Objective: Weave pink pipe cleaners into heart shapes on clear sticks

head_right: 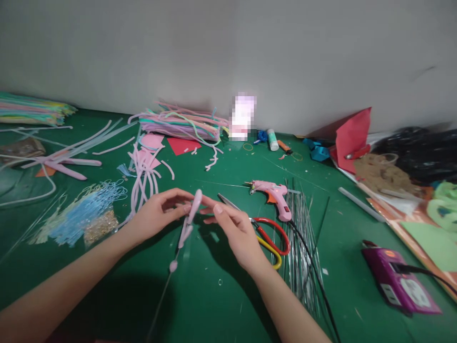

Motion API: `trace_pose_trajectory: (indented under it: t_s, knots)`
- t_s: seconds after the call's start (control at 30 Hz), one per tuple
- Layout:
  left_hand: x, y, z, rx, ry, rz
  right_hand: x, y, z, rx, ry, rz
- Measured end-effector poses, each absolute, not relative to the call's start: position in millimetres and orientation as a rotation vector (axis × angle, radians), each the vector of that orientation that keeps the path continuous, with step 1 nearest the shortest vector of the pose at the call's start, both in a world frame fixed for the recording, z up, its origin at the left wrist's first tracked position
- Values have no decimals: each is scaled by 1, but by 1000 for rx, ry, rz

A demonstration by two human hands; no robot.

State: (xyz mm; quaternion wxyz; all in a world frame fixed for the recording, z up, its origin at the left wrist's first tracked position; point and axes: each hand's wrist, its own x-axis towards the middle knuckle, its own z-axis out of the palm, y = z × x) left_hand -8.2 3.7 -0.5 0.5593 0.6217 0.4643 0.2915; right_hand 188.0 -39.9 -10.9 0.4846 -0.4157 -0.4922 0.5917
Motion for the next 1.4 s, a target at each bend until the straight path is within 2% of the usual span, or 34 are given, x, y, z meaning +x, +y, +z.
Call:
trace_pose_trajectory:
  t_s: [0.17,0.27,0.5,0.63,0.83,1.1,1.23,1.4]
  knots:
    - [-2,-4,3,901,673,676,191,-46,-2,-1132,-1637,767]
    - [-1,-5,3,810,589,653,195,-46,0,-1186,-1722,580]
    - [-2,-2,-6,928,807,635,219,-37,5,-1257,-1323,845]
    - [-3,1,-9,920,895,650,233,-29,1,-1324,-1073,890]
    - [-3,1,-7,961,945,667,228,-23,-13,-1478,-1173,1116]
    - [0,-1,-3,966,1006,633,201,-32,-11,-1303,-1163,1535]
    - [-3,-1,-4,977,964,626,201,-33,-14,-1230,-1059,1580]
    - [-5,-1,-2,1079,983,443,202,-32,-14,-1204,-931,1565]
